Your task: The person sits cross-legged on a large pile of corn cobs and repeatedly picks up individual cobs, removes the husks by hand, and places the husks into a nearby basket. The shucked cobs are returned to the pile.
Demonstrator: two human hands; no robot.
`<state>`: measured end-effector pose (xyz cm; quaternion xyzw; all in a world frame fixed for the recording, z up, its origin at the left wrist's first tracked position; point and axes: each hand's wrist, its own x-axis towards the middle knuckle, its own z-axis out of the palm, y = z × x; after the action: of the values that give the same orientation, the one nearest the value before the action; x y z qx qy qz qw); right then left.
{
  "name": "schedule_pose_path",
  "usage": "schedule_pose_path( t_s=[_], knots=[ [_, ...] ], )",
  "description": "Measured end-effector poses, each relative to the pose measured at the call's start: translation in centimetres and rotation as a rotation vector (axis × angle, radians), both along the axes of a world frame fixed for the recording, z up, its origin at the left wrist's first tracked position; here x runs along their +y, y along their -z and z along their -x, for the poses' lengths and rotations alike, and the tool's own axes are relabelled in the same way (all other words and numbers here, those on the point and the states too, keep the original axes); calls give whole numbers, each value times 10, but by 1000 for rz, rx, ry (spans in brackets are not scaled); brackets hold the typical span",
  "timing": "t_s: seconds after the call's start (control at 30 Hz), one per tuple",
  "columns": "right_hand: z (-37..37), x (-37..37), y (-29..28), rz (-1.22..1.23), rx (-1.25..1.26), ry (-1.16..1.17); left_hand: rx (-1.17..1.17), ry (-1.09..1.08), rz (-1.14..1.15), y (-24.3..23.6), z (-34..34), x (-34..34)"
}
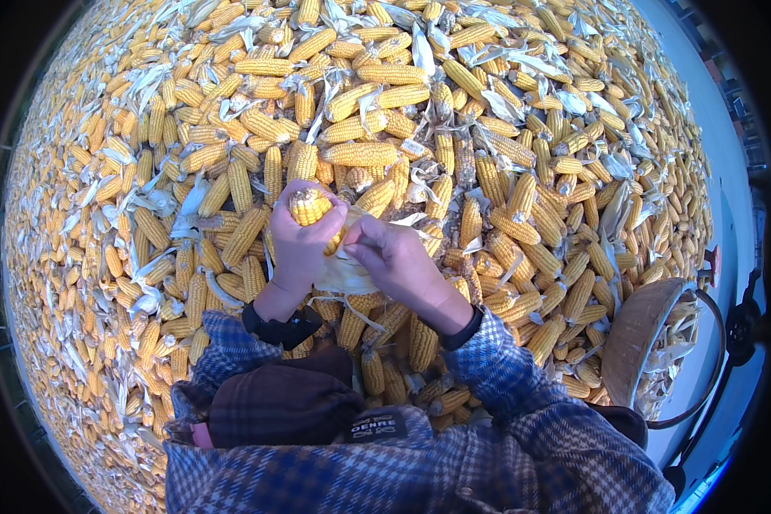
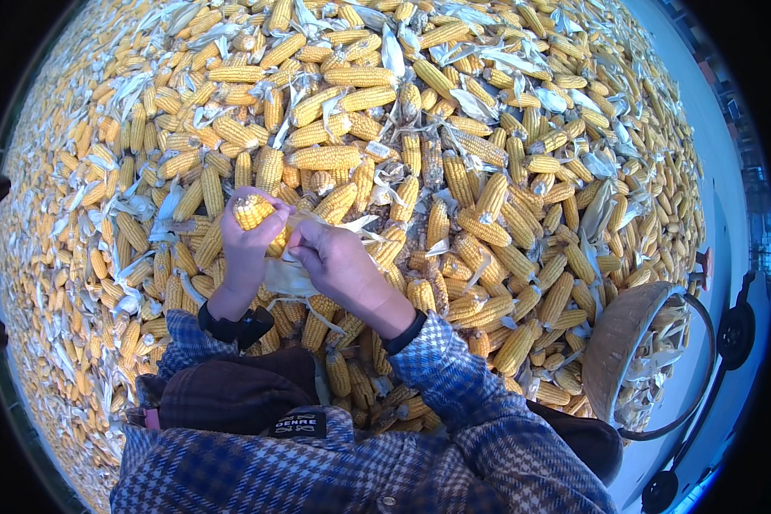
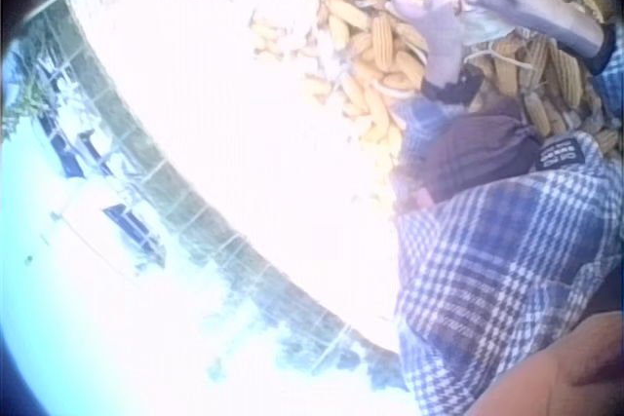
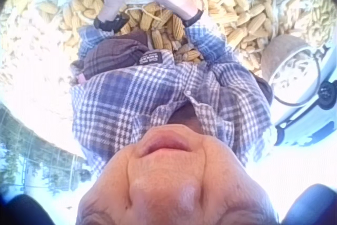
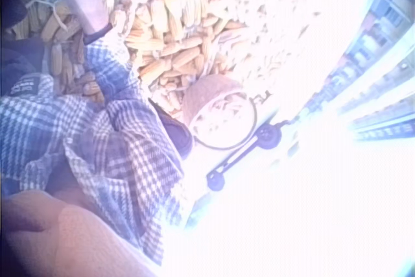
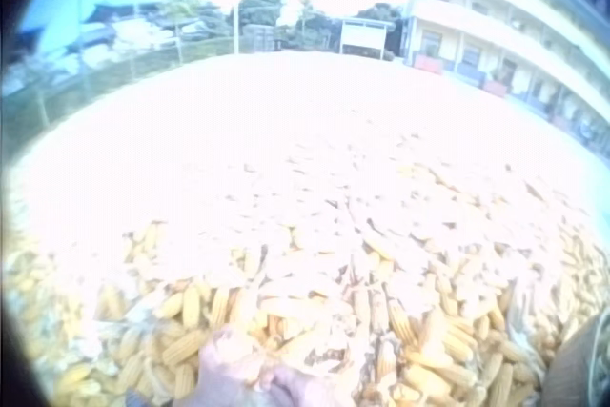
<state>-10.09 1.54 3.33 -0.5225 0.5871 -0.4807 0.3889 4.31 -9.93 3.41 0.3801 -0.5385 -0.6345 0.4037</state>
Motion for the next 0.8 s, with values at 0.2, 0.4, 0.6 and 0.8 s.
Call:
schedule_pose_path(
  t_s=[0.2, 0.4, 0.6, 0.8],
  knots=[
    [7, 32, 27, -367, 84, -44, 279, -237, -322, 6, -21, -30],
    [18, 24, -22, 102, 409, 191, 99, -36, -240, 16, -9, -2],
    [-13, -2, -39, 256, 210, 152, 261, 156, -285, 1, -1, 3],
    [11, -12, -5, 170, 247, 364, 333, 314, -216, -1, -7, -3]
  ],
)
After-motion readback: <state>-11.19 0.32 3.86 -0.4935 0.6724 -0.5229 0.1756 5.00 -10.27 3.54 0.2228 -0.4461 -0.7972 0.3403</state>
